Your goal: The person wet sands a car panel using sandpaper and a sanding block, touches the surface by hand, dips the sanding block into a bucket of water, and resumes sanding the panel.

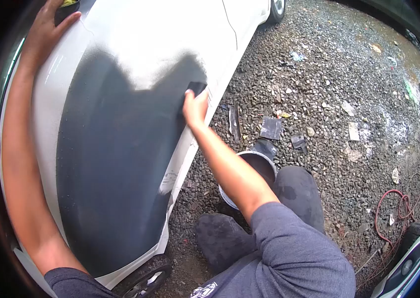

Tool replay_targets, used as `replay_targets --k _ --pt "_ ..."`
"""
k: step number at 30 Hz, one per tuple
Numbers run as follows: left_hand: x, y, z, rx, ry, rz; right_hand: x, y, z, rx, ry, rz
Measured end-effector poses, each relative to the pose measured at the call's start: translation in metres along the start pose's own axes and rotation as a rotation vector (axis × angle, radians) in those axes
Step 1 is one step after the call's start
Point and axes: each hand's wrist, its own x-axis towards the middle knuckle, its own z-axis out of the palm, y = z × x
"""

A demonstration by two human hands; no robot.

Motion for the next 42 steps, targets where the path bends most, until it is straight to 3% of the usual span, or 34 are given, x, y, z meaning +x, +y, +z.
replay_targets --k 4,8,9,10,11,12,13,15,17,19,22,23,24,25,27,28,29,31,34,36,37,38,39,41,42 --pt "0.003 0.005 -0.005 -0.039 -0.048 -0.039 0.017 0.003 -0.004 -0.058 0.008 0.048" --pt "0.0 -0.009 0.001 0.042 0.002 0.027 0.05 0.0 -0.009 0.094 0.044 0.173" --pt "0.001 -0.016 0.003 0.064 0.02 0.047 0.037 0.004 -0.01 0.102 -0.077 0.254" --pt "0.006 -0.026 0.008 0.07 0.03 0.056 0.013 0.017 0.001 -0.019 -0.011 0.208" --pt "0.007 -0.032 0.01 0.074 0.036 0.067 -0.04 -0.009 0.002 -0.001 0.106 -0.082" --pt "0.005 -0.029 0.009 0.07 0.032 0.057 -0.063 0.012 -0.001 0.044 -0.117 0.055" --pt "0.002 -0.024 0.007 0.066 0.03 0.046 -0.09 -0.001 0.003 0.028 0.024 0.037" --pt "0.001 -0.025 0.007 0.043 0.029 0.072 -0.061 0.011 -0.001 0.011 -0.049 0.11" --pt "0.005 -0.038 0.008 0.009 0.046 0.124 0.009 0.047 0.004 0.004 0.015 0.022" --pt "0.003 -0.039 0.008 0.013 0.049 0.115 0.036 0.017 -0.01 0.069 0.016 0.21" --pt "0.004 -0.02 -0.01 -0.074 -0.075 -0.032 -0.017 0.025 -0.004 -0.041 -0.014 -0.048" --pt "0.005 -0.013 -0.015 -0.121 -0.145 -0.097 -0.063 0.004 -0.004 -0.108 -0.033 0.06" --pt "0.004 -0.01 -0.016 -0.119 -0.149 -0.097 -0.101 0.027 0.01 -0.189 0.092 -0.174" --pt "0.004 -0.008 -0.016 -0.118 -0.149 -0.1 -0.134 -0.002 -0.002 0.06 -0.045 -0.106" --pt "-0.001 -0.009 -0.013 -0.103 -0.103 -0.04 -0.12 0.012 -0.004 0.048 -0.067 -0.112" --pt "-0.007 -0.013 -0.008 -0.085 -0.058 0.018 -0.095 0.002 -0.011 -0.002 -0.096 0.044" --pt "-0.009 -0.014 -0.006 -0.079 -0.034 0.039 -0.067 -0.005 -0.016 0.025 -0.105 -0.014" --pt "-0.011 -0.014 -0.003 -0.076 -0.007 0.046 -0.009 0.005 -0.021 -0.019 -0.11 0.093" --pt "-0.011 -0.012 -0.008 -0.105 -0.014 0.055 -0.042 -0.001 -0.022 -0.036 -0.127 0.041" --pt "-0.011 -0.011 -0.007 -0.104 0.003 0.058 -0.114 0.016 -0.012 -0.104 -0.13 -0.034" --pt "-0.011 -0.01 -0.003 -0.091 0.027 0.05 -0.155 0.019 -0.007 0.022 -0.043 -0.196" --pt "-0.011 -0.009 -0.001 -0.09 0.037 0.053 -0.178 0.005 -0.018 -0.013 -0.153 0.003" --pt "-0.012 -0.008 0.001 -0.088 0.047 0.056 -0.171 0.012 -0.017 0.044 -0.181 0.074" --pt "-0.013 -0.01 -0.003 -0.106 0.015 0.058 -0.133 0.015 -0.014 0.086 -0.101 -0.116" --pt "-0.012 -0.011 -0.006 -0.119 -0.009 0.047 -0.097 0.027 -0.015 0.005 -0.126 -0.062"
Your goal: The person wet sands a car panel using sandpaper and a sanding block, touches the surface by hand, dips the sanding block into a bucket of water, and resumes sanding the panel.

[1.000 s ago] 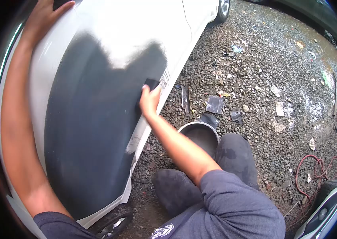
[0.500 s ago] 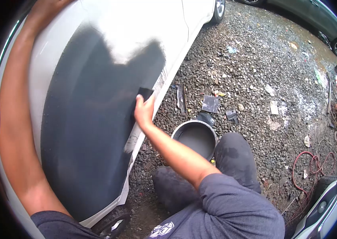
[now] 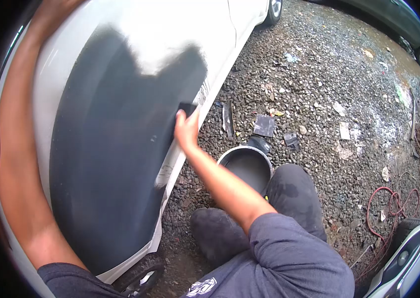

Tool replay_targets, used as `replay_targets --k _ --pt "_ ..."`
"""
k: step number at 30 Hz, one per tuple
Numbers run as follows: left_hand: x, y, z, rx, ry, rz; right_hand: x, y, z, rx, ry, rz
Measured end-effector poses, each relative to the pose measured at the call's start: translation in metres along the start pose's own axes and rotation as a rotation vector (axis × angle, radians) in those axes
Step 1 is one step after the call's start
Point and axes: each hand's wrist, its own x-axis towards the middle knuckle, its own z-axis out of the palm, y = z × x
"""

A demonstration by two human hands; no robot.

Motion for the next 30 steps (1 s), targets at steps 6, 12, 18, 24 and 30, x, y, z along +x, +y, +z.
replay_targets --k 6,12,18,24,30 --pt "0.012 -0.014 0.005 -0.006 0.001 0.015 0.032 -0.01 -0.01 -0.057 0.012 0.057" --pt "0.008 -0.01 0.015 0.134 0.08 0.047 0.042 -0.001 -0.006 0.002 -0.009 0.046" --pt "0.007 0.011 0.009 0.1 0.008 -0.046 0.123 -0.016 -0.02 -0.102 0.038 0.08" --pt "0.011 0.014 0.008 0.09 -0.009 -0.075 0.033 -0.008 0.0 0.042 0.035 -0.05" --pt "0.009 0.012 0.011 0.12 0.007 -0.043 0.153 -0.021 -0.017 -0.018 0.057 0.105"
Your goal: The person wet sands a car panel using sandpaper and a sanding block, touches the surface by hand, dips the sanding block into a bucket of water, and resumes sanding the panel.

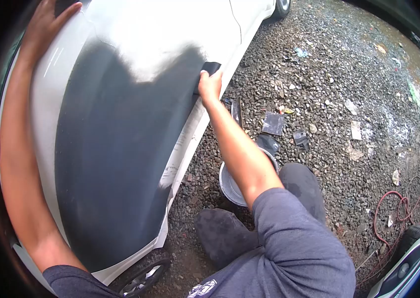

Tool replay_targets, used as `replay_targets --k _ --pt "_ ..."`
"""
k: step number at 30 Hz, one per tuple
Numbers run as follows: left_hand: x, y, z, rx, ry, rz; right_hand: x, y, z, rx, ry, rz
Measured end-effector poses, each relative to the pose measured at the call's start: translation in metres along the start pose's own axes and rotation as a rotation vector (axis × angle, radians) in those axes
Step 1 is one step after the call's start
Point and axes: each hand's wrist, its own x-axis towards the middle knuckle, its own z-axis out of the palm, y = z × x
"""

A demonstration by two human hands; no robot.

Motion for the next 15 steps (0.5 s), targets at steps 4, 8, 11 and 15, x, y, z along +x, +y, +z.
replay_targets --k 4,8,11,15 --pt "0.009 -0.013 0.004 -0.002 -0.029 -0.033 -0.133 0.013 0.027 0.095 0.026 -0.204" --pt "0.002 0.004 0.003 -0.011 -0.003 -0.018 -0.156 0.008 0.026 0.272 -0.02 -0.048" --pt "0.001 0.003 0.002 -0.002 0.003 -0.011 -0.033 0.008 0.019 0.185 0.016 -0.052" --pt "0.005 0.004 0.0 -0.014 -0.022 -0.039 -0.02 0.004 0.012 0.157 -0.015 -0.129"
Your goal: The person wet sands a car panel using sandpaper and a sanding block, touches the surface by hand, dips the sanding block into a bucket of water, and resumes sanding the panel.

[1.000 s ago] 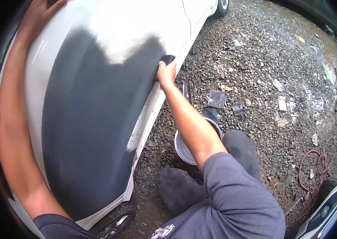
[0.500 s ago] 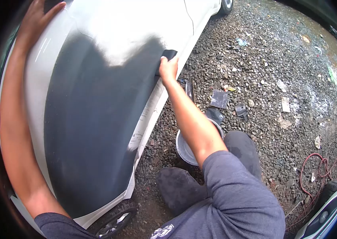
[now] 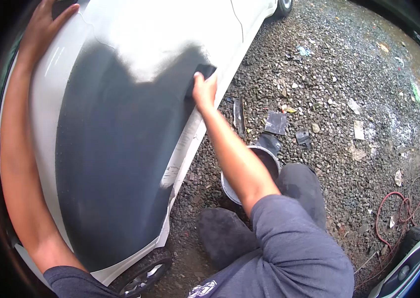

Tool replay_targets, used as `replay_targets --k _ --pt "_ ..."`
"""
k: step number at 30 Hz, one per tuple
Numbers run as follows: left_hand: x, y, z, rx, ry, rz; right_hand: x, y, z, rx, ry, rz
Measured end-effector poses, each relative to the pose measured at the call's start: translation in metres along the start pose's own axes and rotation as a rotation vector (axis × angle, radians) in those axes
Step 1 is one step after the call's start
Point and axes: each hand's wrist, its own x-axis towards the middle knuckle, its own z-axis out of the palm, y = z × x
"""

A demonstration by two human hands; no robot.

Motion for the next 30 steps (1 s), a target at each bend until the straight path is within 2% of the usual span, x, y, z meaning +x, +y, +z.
replay_targets --k 2,3,4,6,8,10,12,14,16,17,18,20,22,23,24,27,30 --pt "0.002 0.001 -0.002 -0.009 -0.013 -0.019 -0.064 -0.004 0.011 0.029 -0.031 0.021" --pt "0.005 0.002 -0.002 -0.023 -0.033 -0.041 -0.106 -0.024 0.016 -0.025 0.04 -0.138" --pt "0.006 0.005 -0.004 -0.034 -0.047 -0.066 -0.131 -0.041 0.015 0.087 -0.003 -0.095" --pt "0.006 0.006 -0.001 -0.054 -0.045 -0.081 -0.114 -0.028 0.013 0.097 -0.036 -0.031" --pt "-0.002 0.005 0.005 -0.011 0.02 -0.025 -0.055 -0.016 0.014 -0.01 0.071 -0.097" --pt "-0.001 -0.007 0.007 0.059 0.04 0.051 0.015 0.003 0.002 0.074 -0.055 0.139" --pt "-0.002 -0.01 0.006 0.075 0.032 0.083 0.037 -0.006 0.002 0.176 -0.002 0.126" --pt "-0.001 -0.004 0.003 0.016 0.011 0.041 0.01 -0.01 0.003 0.003 -0.043 0.112" --pt "0.006 -0.002 -0.003 -0.071 -0.045 -0.044 -0.069 -0.048 0.011 -0.034 0.009 -0.068" --pt "0.009 -0.001 -0.003 -0.125 -0.087 -0.096 -0.099 -0.026 0.02 -0.044 -0.003 -0.167" --pt "0.007 0.001 0.001 -0.07 -0.039 -0.054 -0.127 -0.05 0.013 0.064 -0.113 -0.03" --pt "0.003 0.0 0.004 0.004 -0.001 -0.015 -0.103 -0.047 0.014 0.032 -0.034 -0.042" --pt "0.0 0.0 0.003 0.034 0.008 -0.008 -0.024 -0.012 0.016 -0.042 0.045 -0.011" --pt "0.0 0.0 0.003 0.041 0.011 -0.006 0.007 -0.022 0.003 -0.027 -0.044 0.125" --pt "0.0 0.001 0.003 0.044 0.01 -0.002 0.035 -0.009 0.0 0.022 -0.036 0.12" --pt "-0.001 0.001 0.002 0.06 0.014 -0.01 0.022 -0.013 0.008 -0.023 0.039 0.023" --pt "-0.002 0.006 0.001 0.062 0.017 -0.017 -0.086 -0.058 0.019 -0.01 0.032 -0.088"
